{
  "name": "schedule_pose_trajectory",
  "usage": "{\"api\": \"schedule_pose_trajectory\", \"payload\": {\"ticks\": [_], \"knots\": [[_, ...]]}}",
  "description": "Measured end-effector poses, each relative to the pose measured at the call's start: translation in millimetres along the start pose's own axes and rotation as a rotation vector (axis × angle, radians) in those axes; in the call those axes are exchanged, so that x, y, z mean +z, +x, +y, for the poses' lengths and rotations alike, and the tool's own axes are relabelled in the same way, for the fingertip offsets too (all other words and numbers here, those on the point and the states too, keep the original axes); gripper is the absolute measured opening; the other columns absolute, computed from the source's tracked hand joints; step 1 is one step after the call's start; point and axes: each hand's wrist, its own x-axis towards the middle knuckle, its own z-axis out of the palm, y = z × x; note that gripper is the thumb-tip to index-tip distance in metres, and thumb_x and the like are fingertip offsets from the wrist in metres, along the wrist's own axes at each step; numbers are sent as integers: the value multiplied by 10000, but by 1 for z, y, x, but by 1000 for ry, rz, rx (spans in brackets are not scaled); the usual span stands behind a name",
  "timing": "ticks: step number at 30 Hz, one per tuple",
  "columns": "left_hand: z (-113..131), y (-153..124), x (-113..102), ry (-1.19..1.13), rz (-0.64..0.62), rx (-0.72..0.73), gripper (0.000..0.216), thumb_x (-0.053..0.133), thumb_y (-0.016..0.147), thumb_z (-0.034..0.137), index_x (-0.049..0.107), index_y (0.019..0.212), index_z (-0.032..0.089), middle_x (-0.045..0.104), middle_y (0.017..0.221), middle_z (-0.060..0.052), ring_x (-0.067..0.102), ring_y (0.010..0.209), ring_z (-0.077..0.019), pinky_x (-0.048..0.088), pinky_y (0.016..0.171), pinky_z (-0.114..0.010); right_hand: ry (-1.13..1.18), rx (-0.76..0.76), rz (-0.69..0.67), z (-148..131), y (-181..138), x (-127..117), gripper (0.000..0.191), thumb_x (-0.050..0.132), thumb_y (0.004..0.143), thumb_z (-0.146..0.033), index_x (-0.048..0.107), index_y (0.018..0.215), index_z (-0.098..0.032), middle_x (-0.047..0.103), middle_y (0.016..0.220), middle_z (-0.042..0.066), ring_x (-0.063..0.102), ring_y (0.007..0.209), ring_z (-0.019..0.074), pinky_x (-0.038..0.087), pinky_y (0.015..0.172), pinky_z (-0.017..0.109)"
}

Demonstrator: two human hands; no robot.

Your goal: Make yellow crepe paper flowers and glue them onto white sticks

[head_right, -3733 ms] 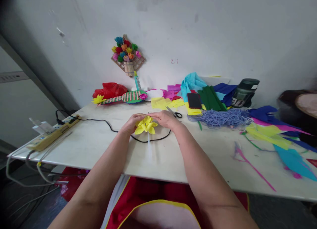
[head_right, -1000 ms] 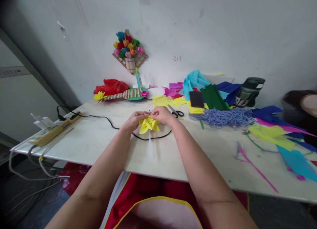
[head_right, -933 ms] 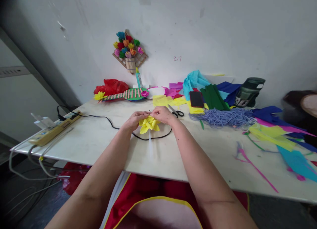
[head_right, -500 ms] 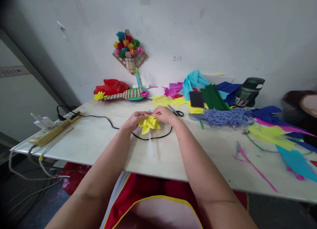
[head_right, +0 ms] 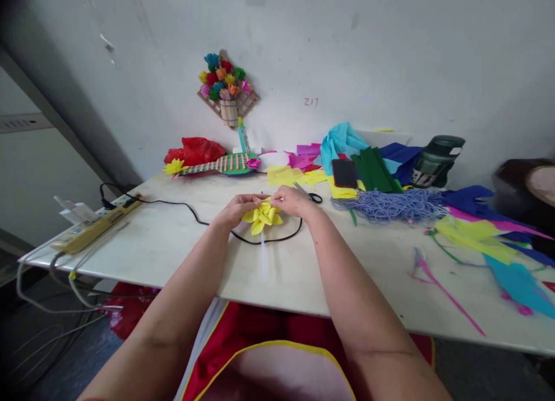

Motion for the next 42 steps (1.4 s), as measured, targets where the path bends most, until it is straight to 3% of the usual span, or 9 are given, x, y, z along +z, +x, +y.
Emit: {"api": "schedule_pose_trajectory", "payload": {"ticks": [7, 23, 34, 42], "knots": [[-1, 1, -1, -12, 42, -116, 294, 684, 598, 304, 619, 795, 95, 593, 606, -24, 526, 520, -100, 369, 527, -219, 72, -22, 94, 1, 1, 2, 156, 578, 724, -300, 690, 699, -193, 610, 894, 24, 557, 751, 122, 413, 691, 228], [0, 1, -1, 95, 82, -111, 291, 656, 608, 360, 605, 681, 82, 539, 549, -2, 452, 470, -66, 290, 472, -202, 216, 3, 112, -6, 6, 0, 100, 632, 634, -266, 666, 627, -172, 614, 841, 11, 552, 682, 109, 403, 616, 221], [6, -1, 2, 83, 82, -145, 252, 651, 608, 339, 582, 663, 103, 553, 541, -3, 487, 473, -81, 330, 495, -213, -174, 53, -4, -35, 0, -13, 153, 552, 716, -315, 688, 719, -245, 634, 950, -31, 565, 776, 122, 349, 603, 229], [2, 0, -1, 77, 79, -147, 217, 623, 645, 313, 576, 660, 102, 524, 528, 1, 463, 460, -73, 303, 459, -205, -271, 15, -11, -43, -5, -18, 175, 524, 756, -306, 690, 788, -258, 622, 1001, -42, 567, 799, 117, 356, 622, 234]]}}
